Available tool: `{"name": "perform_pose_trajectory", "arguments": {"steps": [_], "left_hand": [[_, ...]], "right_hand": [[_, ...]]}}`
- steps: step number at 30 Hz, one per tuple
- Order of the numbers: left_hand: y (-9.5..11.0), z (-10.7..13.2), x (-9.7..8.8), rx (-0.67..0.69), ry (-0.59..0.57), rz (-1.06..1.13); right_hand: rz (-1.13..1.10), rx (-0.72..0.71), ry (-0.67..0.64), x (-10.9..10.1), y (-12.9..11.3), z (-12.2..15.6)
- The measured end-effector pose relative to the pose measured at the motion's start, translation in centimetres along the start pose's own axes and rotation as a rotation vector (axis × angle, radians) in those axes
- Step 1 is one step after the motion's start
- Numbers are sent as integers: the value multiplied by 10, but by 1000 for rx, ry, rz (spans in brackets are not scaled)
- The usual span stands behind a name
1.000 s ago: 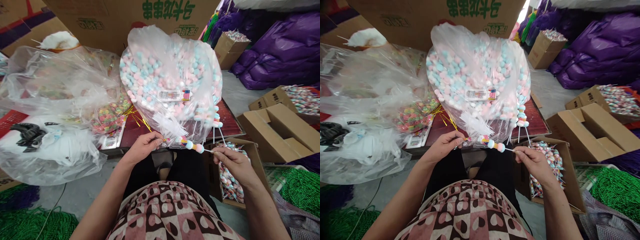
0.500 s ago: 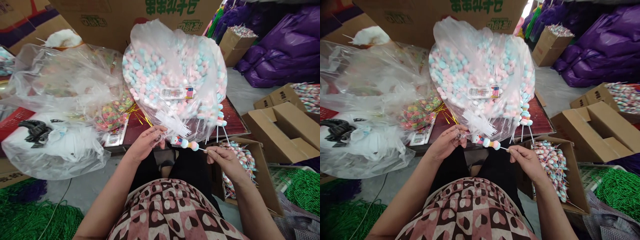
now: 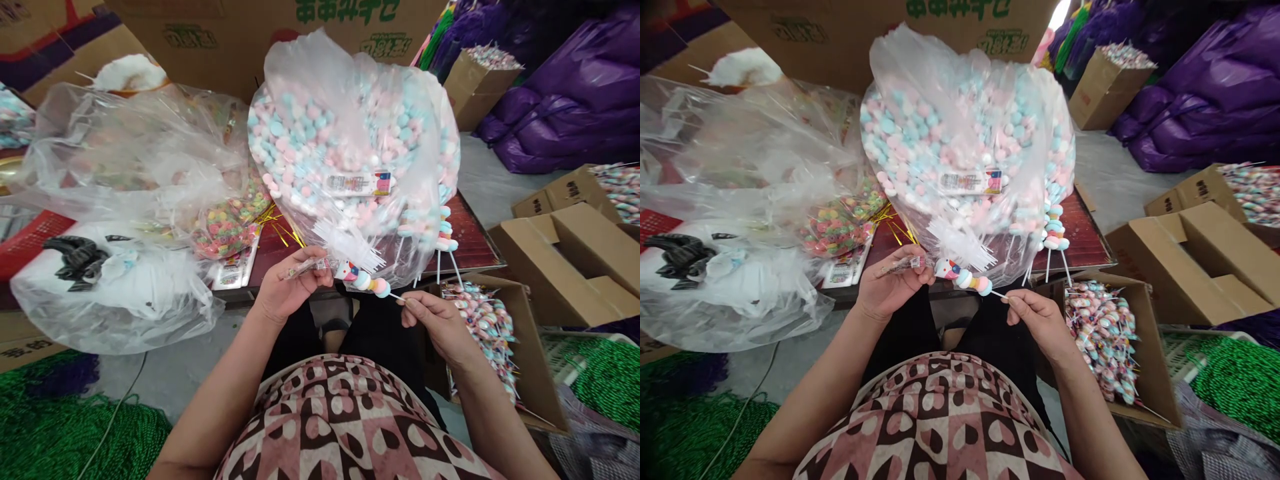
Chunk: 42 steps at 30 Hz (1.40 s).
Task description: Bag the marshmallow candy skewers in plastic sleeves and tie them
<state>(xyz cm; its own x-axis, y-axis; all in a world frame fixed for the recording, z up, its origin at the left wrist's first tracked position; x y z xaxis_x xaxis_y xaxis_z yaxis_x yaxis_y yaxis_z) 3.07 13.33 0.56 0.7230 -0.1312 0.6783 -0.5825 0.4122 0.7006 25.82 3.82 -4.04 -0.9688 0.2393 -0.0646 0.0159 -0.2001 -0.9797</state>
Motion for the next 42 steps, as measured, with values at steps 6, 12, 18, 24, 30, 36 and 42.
{"name": "perform_pose_trajectory", "arguments": {"steps": [6, 12, 18, 24, 30, 36, 42], "left_hand": [[-5, 0, 1, -14, -9, -32], [1, -6, -9, 111, 124, -134], [2, -3, 0, 135, 92, -145], [-2, 2, 7, 83, 76, -82], [-5, 2, 6, 73, 92, -44], [-9, -1, 2, 75, 198, 88], [-6, 0, 5, 99, 184, 108]], "right_hand": [[12, 0, 10, 1, 0, 2], [18, -12, 33, 3, 0, 2], [8, 2, 19, 12, 9, 4], [-13, 41, -9, 29, 12, 9], [-82, 69, -19, 35, 17, 10], [-237, 205, -96, 62, 29, 24], [-245, 313, -216, 89, 37, 42]]}}
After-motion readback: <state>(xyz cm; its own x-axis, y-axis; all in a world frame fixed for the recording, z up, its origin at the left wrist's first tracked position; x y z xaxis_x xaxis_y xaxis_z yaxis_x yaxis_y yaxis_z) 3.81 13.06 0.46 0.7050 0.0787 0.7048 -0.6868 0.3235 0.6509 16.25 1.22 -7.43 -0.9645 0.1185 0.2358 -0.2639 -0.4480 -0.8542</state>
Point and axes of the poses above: each hand's wrist, its own z-axis away from the middle knuckle, its own x-axis out of the palm, y = z × x, the point moved 10 cm from there along -z, towards the middle knuckle, and after that the axes turned 9 degrees about y, right-handed, at the moved point
